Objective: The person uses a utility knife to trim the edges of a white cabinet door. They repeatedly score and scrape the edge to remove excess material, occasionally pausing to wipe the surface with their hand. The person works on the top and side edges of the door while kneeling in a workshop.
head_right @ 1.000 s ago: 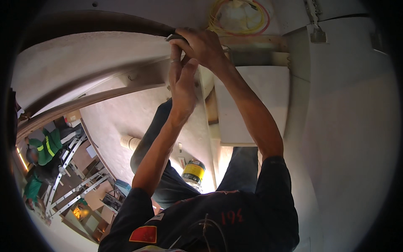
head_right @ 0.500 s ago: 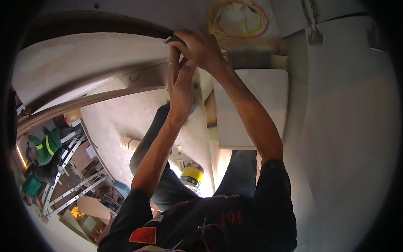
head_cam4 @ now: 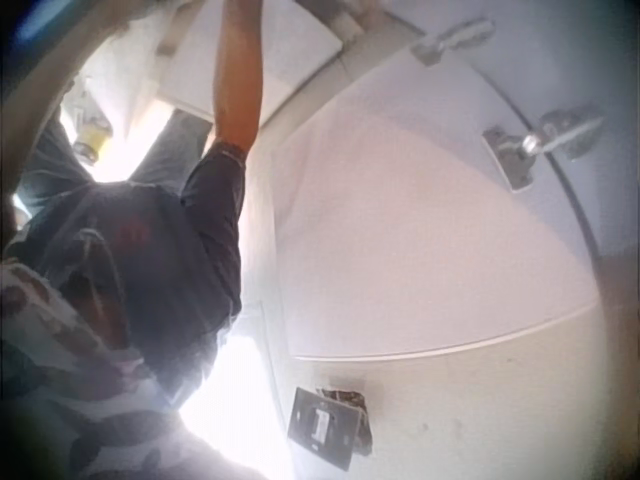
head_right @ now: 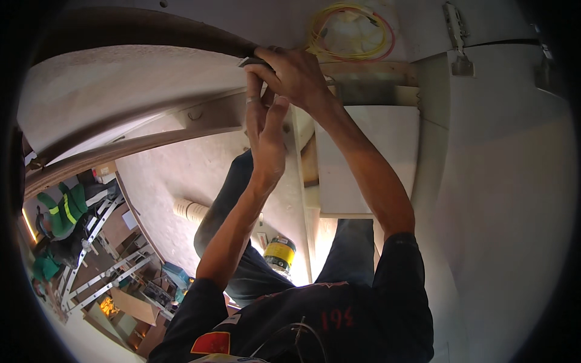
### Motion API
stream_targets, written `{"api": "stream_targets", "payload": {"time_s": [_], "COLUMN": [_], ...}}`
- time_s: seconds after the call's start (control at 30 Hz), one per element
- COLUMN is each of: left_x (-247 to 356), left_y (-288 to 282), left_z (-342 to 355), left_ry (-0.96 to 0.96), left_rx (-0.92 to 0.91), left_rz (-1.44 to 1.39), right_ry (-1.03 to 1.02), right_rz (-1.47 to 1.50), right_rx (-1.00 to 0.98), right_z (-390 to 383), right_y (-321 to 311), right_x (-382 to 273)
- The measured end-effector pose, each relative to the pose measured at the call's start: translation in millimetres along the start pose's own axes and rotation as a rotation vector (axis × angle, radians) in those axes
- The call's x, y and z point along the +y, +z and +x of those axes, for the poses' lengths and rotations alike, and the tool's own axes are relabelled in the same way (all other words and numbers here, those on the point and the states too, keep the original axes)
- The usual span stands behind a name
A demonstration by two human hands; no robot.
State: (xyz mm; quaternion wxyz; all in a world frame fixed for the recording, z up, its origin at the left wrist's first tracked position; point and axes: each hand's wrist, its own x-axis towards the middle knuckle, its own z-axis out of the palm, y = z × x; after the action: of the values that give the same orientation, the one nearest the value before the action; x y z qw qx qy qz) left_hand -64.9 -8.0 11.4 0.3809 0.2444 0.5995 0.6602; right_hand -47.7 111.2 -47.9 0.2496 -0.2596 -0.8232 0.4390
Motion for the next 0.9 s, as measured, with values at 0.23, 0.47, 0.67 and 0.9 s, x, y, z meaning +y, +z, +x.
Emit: {"api": "stream_targets", "payload": {"time_s": [0.23, 0.47, 0.67, 0.9], "left_x": [-13, -18, -8, -18], "left_y": [-17, 12, 30, 1], "left_z": [3, 11, 8, -19], "left_ry": [0.063, 0.233, 0.223, 0.258], "left_rx": [0.229, 0.237, 0.182, 0.124], "left_rz": [0.194, 0.528, 0.523, 0.629], "right_ry": [0.140, 0.394, 0.457, 0.152], "right_rz": [0.178, 0.268, 0.162, 0.332], "right_rx": [0.185, 0.083, -0.001, 0.059], "right_z": [-31, -72, -80, -41], "right_y": [-14, -23, -4, -1], "right_x": [23, 31, 46, 10]}}
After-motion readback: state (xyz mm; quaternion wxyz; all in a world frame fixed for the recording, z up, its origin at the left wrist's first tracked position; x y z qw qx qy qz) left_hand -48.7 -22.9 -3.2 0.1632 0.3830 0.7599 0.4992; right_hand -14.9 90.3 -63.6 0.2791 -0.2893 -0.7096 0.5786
